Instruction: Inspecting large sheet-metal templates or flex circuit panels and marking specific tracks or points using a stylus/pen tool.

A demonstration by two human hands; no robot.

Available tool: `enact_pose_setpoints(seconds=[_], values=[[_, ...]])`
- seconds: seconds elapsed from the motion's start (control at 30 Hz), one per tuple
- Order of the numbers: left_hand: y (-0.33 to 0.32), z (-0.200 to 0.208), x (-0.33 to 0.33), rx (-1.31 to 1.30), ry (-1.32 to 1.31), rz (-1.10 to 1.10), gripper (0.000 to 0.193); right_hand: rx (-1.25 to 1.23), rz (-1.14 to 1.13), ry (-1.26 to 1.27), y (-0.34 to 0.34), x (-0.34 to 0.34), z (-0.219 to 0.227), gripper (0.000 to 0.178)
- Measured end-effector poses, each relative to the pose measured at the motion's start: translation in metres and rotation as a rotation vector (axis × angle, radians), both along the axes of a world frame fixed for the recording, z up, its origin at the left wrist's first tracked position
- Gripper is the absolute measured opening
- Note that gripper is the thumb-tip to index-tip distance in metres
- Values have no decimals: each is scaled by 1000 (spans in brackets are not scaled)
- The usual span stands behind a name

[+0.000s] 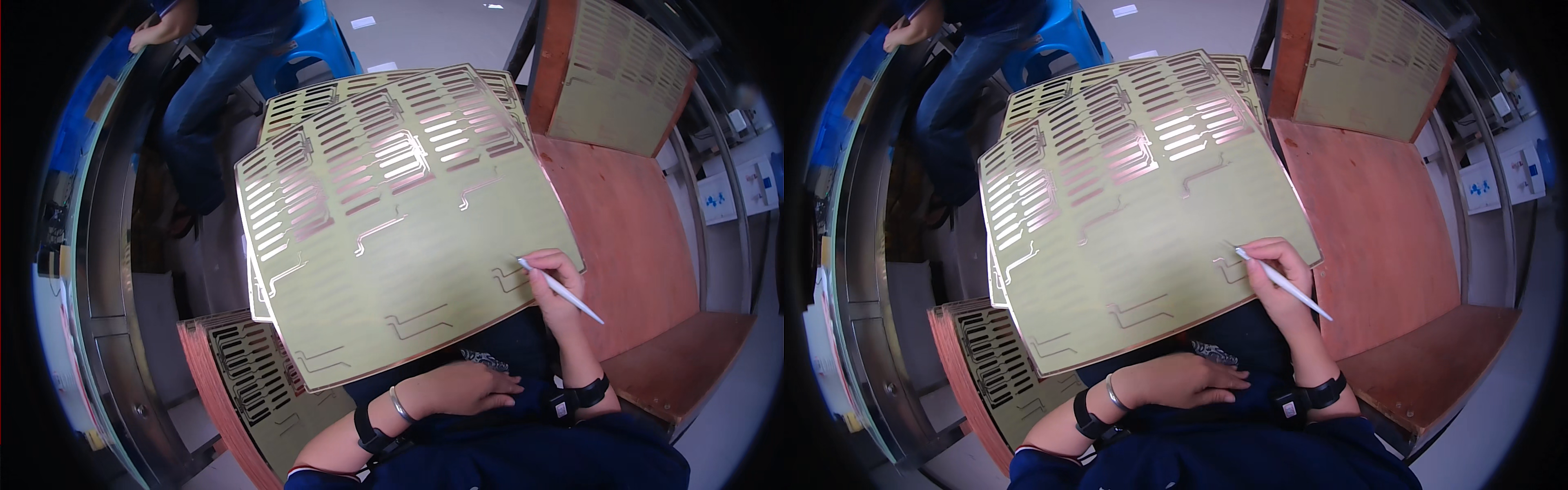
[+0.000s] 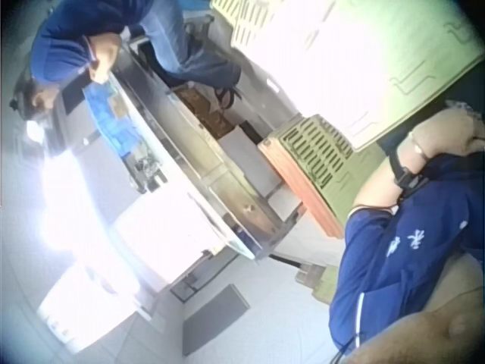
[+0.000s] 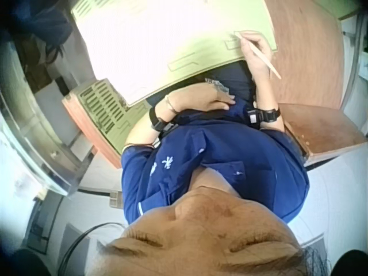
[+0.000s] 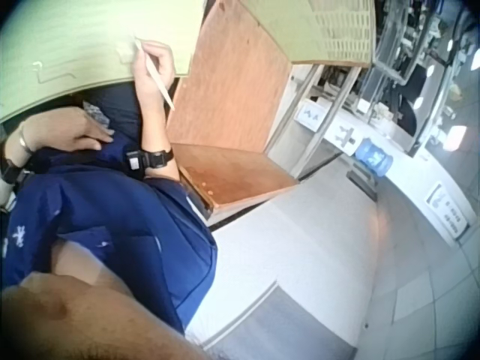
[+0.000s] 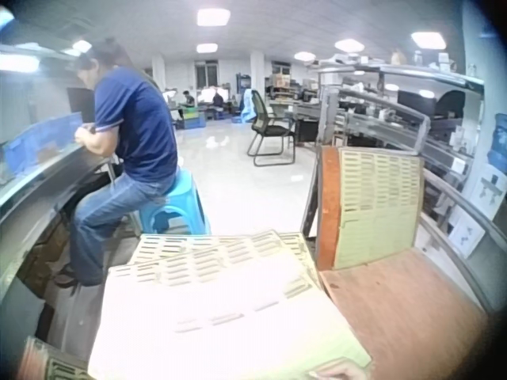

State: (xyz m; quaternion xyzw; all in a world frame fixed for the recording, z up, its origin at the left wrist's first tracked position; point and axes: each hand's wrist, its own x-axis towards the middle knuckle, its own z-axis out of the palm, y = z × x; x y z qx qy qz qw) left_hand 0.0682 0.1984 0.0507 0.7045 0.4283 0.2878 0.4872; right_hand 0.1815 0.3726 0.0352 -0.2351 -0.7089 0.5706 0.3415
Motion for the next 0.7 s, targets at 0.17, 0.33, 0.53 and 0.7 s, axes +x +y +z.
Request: enact_pose_setpoints(seconds=[0.17,0.33,0.53,0.7], values=[[-8,11,-28,30,-134,435,33,-10,-47,-15,9,6,3,8],[-30,7,-44,173,732,473,58,-46,-34,-17,6,1,0,8],[-49,5,-38,173,949,402,61,24,-56,-120,5,-5,6,10],[-84,10,-38,123,927,306,58,227,-151,-128,20,7,9,9]])
